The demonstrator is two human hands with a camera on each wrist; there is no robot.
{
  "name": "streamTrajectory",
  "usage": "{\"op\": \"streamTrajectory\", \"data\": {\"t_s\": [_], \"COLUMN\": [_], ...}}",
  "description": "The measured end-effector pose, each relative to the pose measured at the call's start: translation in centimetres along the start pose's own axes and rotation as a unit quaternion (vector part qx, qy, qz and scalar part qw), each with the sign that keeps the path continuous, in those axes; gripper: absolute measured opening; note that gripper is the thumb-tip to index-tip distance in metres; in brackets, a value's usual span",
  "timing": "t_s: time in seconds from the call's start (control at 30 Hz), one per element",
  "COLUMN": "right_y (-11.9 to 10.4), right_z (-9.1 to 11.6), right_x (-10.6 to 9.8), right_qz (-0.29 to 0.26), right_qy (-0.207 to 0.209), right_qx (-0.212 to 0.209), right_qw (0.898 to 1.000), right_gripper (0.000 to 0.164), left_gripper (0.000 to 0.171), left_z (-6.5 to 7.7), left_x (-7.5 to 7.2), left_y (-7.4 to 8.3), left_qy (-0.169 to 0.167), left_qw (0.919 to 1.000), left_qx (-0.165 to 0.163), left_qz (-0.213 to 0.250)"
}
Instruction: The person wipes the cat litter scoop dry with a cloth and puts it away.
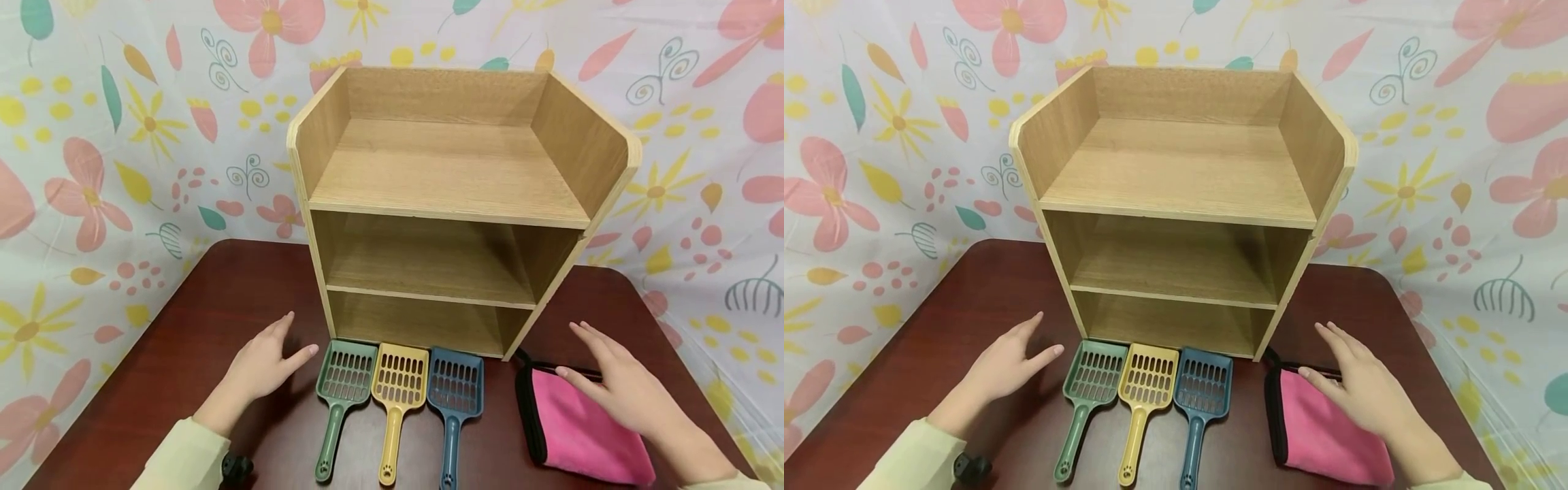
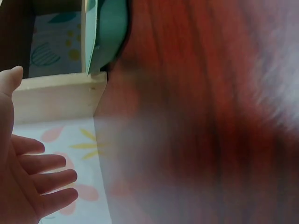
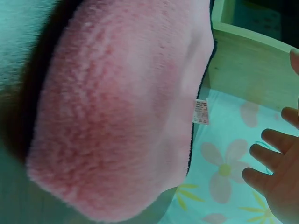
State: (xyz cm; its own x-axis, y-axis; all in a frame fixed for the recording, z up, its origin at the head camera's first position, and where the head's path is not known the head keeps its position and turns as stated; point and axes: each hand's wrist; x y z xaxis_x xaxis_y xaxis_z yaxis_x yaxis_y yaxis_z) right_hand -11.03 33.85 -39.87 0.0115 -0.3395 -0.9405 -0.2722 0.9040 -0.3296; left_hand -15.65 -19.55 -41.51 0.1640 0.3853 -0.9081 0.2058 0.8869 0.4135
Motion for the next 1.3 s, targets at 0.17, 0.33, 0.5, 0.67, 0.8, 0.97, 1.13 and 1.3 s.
{"op": "streamTrajectory", "data": {"t_s": [0.17,0.33,0.5,0.67,0.8,0.97,1.13,1.3], "right_y": [0.1,0.7,1.7,2.8,3.6,4.2,4.3,4.4], "right_z": [0.5,1.0,1.2,1.2,1.3,1.3,1.1,1.1], "right_x": [0.4,0.6,1.0,1.4,1.6,1.4,1.3,1.1], "right_qz": [0.003,-0.001,-0.006,-0.013,-0.018,-0.013,-0.010,-0.027], "right_qy": [-0.007,-0.008,-0.004,-0.007,-0.023,-0.062,-0.080,-0.097], "right_qx": [-0.001,0.014,0.019,0.030,0.060,0.108,0.132,0.161], "right_qw": [1.000,1.000,1.000,0.999,0.998,0.992,0.988,0.982], "right_gripper": [0.078,0.077,0.077,0.076,0.077,0.080,0.076,0.076], "left_gripper": [0.090,0.089,0.085,0.084,0.079,0.073,0.063,0.036], "left_z": [0.7,1.3,1.9,2.6,3.1,3.5,4.0,4.3], "left_x": [0.2,0.7,1.2,1.6,2.0,2.5,2.8,3.1], "left_y": [0.5,1.0,1.7,2.4,2.9,3.5,4.5,5.3], "left_qy": [-0.015,-0.022,-0.016,-0.019,-0.021,-0.031,-0.025,-0.024], "left_qw": [0.9996,0.9990,0.9985,0.9965,0.9940,0.9897,0.9891,0.9872], "left_qx": [-0.017,-0.028,-0.030,-0.032,-0.041,-0.062,-0.068,-0.068], "left_qz": [0.013,0.028,0.043,0.075,0.099,0.125,0.128,0.142]}}
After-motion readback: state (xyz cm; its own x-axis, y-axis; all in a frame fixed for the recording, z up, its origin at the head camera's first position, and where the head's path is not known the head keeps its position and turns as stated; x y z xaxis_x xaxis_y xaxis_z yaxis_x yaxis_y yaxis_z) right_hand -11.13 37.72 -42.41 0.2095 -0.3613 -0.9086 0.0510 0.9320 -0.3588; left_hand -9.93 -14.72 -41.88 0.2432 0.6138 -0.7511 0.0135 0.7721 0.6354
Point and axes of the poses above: each hand's wrist, its own z-axis away from the middle knuckle, its own x-axis out of the palm, y = z × x, and after that the axes turned 9 degrees about -y, right-handed
